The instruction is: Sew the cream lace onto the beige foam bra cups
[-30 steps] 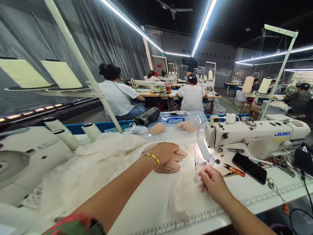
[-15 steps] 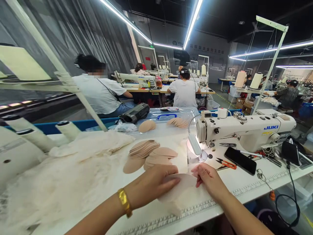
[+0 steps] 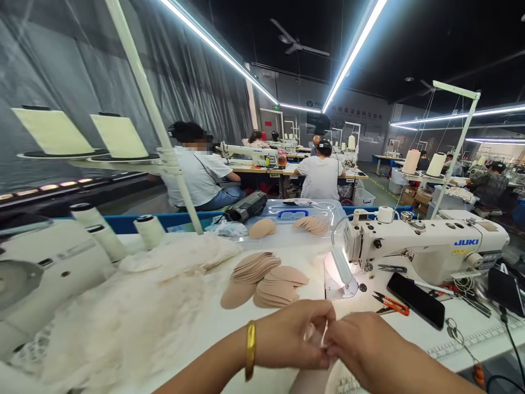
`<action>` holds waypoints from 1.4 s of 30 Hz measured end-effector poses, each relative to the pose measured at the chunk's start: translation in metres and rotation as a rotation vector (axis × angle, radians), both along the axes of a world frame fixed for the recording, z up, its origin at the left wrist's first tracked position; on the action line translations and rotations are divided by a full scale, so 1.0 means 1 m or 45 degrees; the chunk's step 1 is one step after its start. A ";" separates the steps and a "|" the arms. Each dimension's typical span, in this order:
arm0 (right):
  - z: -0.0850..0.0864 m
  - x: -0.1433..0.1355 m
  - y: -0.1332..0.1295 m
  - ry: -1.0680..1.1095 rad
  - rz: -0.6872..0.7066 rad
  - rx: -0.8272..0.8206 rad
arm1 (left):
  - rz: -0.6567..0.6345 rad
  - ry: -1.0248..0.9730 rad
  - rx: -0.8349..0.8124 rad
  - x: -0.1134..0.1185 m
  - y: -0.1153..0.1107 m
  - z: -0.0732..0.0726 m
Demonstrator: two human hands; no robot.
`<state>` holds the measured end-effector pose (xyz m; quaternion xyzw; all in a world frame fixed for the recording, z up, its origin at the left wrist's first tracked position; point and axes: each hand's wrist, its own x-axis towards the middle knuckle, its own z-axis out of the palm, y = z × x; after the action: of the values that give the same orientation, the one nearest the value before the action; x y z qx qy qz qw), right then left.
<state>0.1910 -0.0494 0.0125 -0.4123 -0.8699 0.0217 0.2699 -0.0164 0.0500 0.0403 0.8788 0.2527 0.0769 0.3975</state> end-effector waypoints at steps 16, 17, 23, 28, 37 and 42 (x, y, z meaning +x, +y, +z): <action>-0.062 0.044 0.065 -0.313 0.098 0.462 | -0.187 0.014 1.228 0.014 0.016 -0.054; -0.066 0.050 0.069 -0.299 0.101 0.393 | -0.192 0.009 1.258 0.018 0.021 -0.058; -0.074 0.068 0.070 -0.174 -0.068 0.250 | -0.096 -0.009 1.283 0.028 0.041 -0.080; -0.069 0.073 0.062 -0.146 -0.062 0.155 | -0.099 -0.124 1.341 0.026 0.030 -0.085; -0.062 0.066 0.059 -0.169 -0.121 0.087 | -0.024 -0.078 1.511 0.040 0.022 -0.084; -0.061 0.063 0.058 -0.221 -0.186 0.030 | -0.031 -0.090 1.495 0.041 0.015 -0.093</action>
<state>0.2536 0.0086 -0.0484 -0.4718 -0.8578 -0.0442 0.1992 0.0249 0.0648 -0.0525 0.9515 0.1444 0.2286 -0.1467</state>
